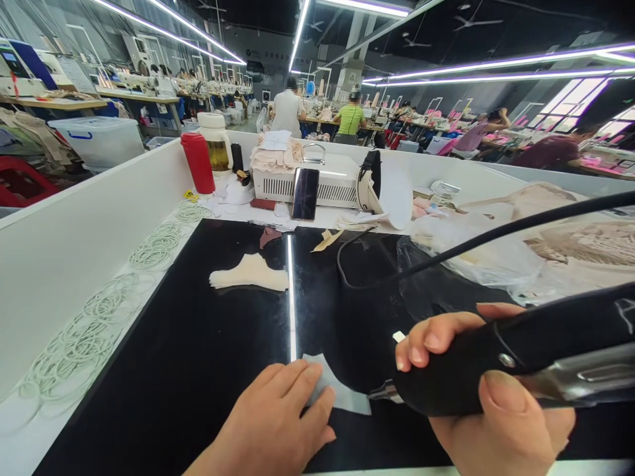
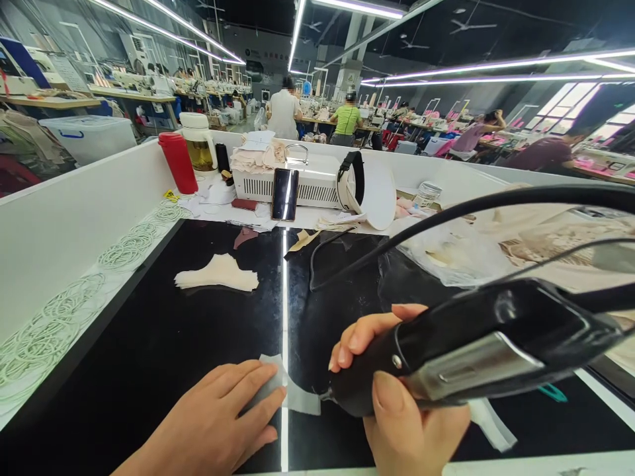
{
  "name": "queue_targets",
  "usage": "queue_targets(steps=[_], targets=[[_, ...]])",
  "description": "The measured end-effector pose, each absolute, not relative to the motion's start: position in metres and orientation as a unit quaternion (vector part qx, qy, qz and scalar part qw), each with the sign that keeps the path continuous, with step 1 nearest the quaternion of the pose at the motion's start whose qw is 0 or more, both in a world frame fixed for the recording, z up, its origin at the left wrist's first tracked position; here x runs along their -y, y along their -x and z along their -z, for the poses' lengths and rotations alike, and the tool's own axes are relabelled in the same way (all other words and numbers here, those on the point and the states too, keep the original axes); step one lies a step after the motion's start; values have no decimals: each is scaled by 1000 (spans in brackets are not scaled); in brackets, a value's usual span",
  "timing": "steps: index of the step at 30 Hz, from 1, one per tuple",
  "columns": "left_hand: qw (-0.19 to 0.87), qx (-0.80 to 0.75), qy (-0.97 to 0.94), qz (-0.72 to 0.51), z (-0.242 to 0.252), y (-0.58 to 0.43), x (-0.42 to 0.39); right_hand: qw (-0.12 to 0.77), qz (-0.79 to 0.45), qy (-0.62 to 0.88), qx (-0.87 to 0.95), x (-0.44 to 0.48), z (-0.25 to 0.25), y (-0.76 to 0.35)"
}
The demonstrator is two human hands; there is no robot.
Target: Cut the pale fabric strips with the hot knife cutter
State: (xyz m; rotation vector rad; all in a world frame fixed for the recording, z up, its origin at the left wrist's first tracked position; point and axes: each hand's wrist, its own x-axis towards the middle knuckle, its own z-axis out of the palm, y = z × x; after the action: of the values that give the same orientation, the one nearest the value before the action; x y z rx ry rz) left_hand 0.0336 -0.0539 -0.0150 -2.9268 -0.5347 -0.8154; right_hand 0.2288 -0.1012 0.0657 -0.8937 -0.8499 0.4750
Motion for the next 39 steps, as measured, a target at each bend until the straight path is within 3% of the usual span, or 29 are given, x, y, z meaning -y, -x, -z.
queue_targets(steps=[9,24,27,32,39], targets=[[19,166,952,258,17,-32,53,768,-277,427,388,117,-67,-238],[9,165,954,250,14,-31,52,763,-261,428,408,117,-65,-233],[-14,158,956,245,10,-30,49,777,-231,425,403,117,-65,-236],[-82,158,949,259,-8,-28,43,723,-216,489,437,119,-72,-237],[-177,268,914,247,-37,-11,26,754,-253,420,437,103,-73,-211]])
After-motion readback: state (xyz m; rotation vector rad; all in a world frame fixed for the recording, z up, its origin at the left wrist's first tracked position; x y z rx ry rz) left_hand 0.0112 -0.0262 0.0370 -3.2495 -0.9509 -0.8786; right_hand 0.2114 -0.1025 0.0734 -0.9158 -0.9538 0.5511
